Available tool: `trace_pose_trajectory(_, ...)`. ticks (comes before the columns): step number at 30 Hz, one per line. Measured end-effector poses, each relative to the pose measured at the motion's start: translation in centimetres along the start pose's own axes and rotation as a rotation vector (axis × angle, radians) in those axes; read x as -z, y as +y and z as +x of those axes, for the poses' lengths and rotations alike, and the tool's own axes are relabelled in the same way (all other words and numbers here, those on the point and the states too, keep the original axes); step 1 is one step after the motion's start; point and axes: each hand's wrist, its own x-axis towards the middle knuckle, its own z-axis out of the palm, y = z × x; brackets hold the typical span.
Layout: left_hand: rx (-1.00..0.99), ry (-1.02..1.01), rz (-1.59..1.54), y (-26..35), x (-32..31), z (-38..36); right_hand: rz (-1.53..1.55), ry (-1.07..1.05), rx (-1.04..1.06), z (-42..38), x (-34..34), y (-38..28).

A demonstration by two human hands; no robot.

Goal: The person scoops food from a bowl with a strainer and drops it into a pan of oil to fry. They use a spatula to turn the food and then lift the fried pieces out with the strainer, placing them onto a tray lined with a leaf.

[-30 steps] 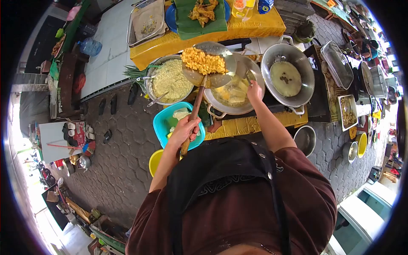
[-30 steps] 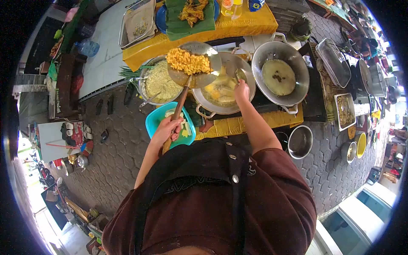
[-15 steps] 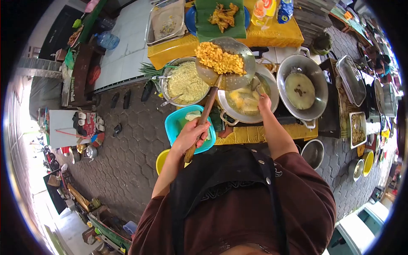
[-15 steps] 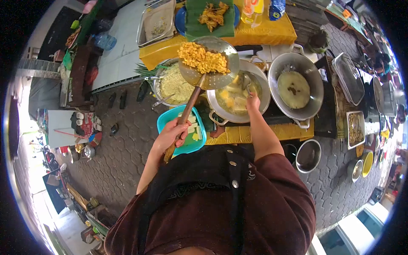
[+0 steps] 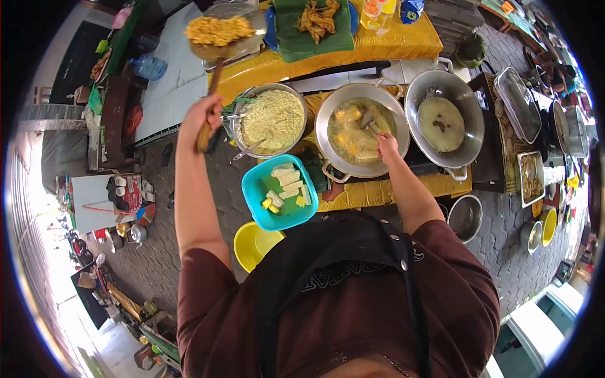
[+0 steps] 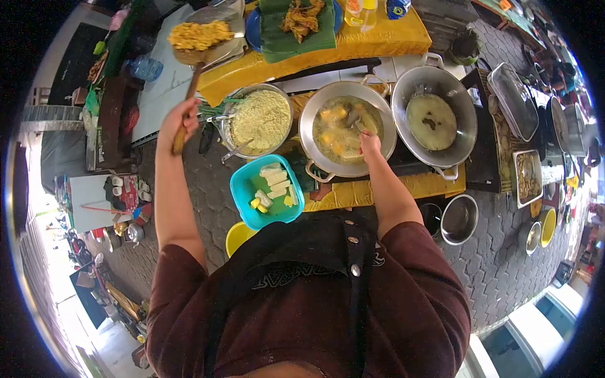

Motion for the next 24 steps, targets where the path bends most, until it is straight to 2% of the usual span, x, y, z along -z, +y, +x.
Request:
trace_pose_trajectory(2, 0.000, 0.050, 0.088, 1.2, 1.5, 3.7, 0.002, -0.015, -0.018, 0.2, 0.0, 0.3)
trace_pose_trajectory(4, -0.083, 0.240, 0.193, 0.9, 3.0, 8.3, 0.136, -0.046, -0.030, 0.4, -0.1, 0.4)
trace_pose_trajectory(5, -0.085, 0.236, 0.194, 0.4, 3.5, 10.5, 0.139, -0.042, -0.028, 0.4, 0.0, 0.5)
trace_pose_trajectory(7, -0.077, 0.352, 0.503, -0.5, 5.4, 14.3, 0.161, -0.059, -0.015, 0.3, -0.1, 0.6)
trace_pose_trajectory(9, -0.099, 0.401, 0.649, -1.5, 5.4, 16.6, 0.183, -0.069, -0.012, 0.4, -0.1, 0.8)
trace_pose_trajectory(11, -0.128, 0.455, 0.650, -3.3, 5.1, 18.8, 0.139, -0.054, -0.038, -0.6, -0.1, -0.2)
trace_pose_trajectory(12, -0.134, 0.463, 0.646, -2.7, 3.8, 18.4, 0.138, -0.061, -0.030, -0.7, -0.3, -0.4)
trace_pose_trajectory(14, 0.018, 0.489, 0.924, -2.1, 1.8, 17.4, 0.124, -0.034, -0.053, -1.0, -0.2, -0.8)
trace_pose_trajectory(18, -0.031, 0.606, 1.159, -3.5, 0.8, 18.1, 0.035, 0.012, -0.010, -2.2, -0.3, -1.5)
trace_pose_trajectory(20, 0.005, 0.686, 1.271, -3.0, -0.5, 16.9, -0.327, 0.053, 0.092, -2.7, 0.0, -2.1)
trace_pose_trajectory(21, 0.005, 0.677, 1.273, -2.7, -0.9, 16.1, -0.327, 0.059, 0.086, -2.3, 0.2, -1.5)
trace_pose_trajectory(23, -0.015, 0.760, 1.300, -2.4, -1.4, 14.8, -0.528, 0.135, 0.269, -2.1, 0.1, -1.0)
trace_pose_trajectory(24, -0.012, 0.752, 1.303, -2.6, -1.2, 14.7, -0.529, 0.137, 0.261, -2.4, 0.1, -1.1)
